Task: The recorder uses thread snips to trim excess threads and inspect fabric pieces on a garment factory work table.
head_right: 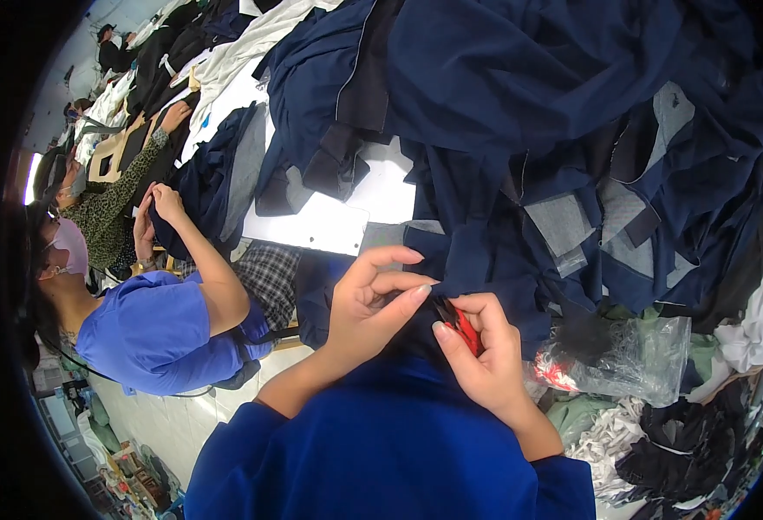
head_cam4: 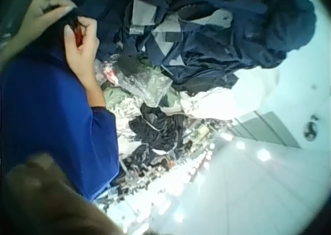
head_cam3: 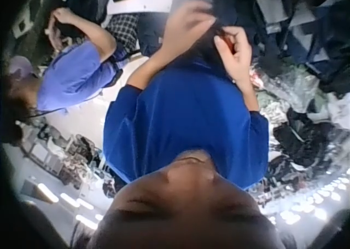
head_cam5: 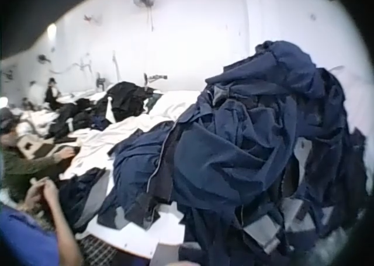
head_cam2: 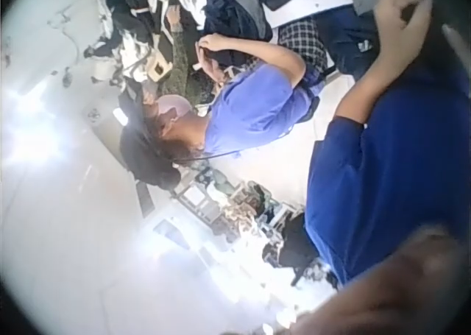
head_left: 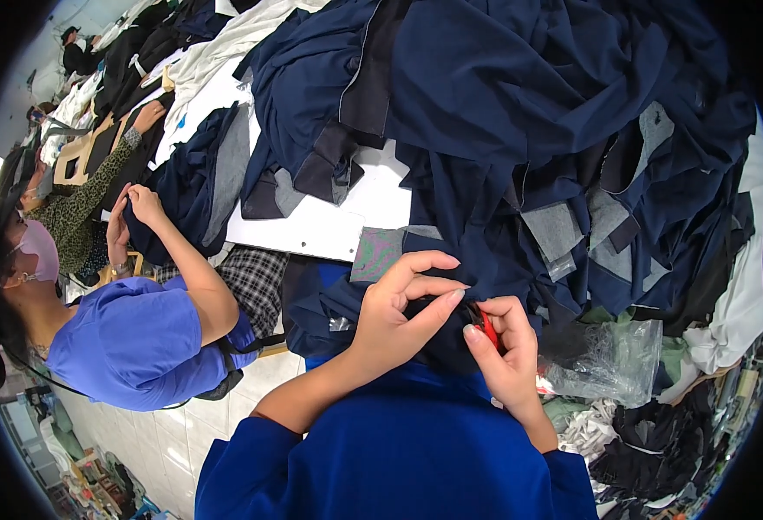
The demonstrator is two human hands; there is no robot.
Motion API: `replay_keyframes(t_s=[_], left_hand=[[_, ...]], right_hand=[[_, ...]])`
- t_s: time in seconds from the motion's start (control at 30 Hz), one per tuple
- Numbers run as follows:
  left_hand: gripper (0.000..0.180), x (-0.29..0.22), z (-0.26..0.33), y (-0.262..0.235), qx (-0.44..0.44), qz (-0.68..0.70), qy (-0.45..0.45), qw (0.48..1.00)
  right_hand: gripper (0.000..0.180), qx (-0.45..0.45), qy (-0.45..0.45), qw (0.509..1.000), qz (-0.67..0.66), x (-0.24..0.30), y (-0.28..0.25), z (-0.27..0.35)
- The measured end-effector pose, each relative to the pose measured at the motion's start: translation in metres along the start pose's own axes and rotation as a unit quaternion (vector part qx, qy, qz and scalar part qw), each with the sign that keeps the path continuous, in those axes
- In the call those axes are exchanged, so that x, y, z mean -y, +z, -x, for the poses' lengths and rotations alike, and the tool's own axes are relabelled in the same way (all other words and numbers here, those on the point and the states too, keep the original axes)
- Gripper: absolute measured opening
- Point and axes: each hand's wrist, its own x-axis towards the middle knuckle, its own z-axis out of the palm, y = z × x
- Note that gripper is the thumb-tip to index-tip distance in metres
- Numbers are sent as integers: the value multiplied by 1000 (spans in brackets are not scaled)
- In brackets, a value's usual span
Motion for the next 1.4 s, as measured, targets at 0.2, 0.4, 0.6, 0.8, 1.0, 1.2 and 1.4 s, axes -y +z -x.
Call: replay_keyframes(t_s=[0.2, 0.4, 0.6, 0.8, 1.0, 1.2, 1.4], left_hand=[[33, -5, 3, 1, 1, 74, -43, 996], [37, -2, 5, 2, 8, 73, -41, 996], [45, 0, 7, 1, -7, 112, -75, 991], [50, 1, 7, 1, -14, 103, -75, 992], [56, 10, 10, 5, 4, 94, -62, 994], [58, 9, 8, 0, -15, 95, -54, 994], [59, 12, 6, 7, -18, 58, -40, 997]], right_hand=[[23, 6, -13, 1000, -8, -4, 0, 1], [23, -31, -19, 998, -43, -7, 10, -1], [23, -26, -16, 999, -16, -23, 10, -2], [44, -148, -112, 978, -98, -20, 8, 0], [6, -250, -126, 960, -10, -31, 9, -24], [18, -313, -67, 859, -399, -23, -47, -29], [16, -136, -66, 988, 30, -8, -11, -10]])
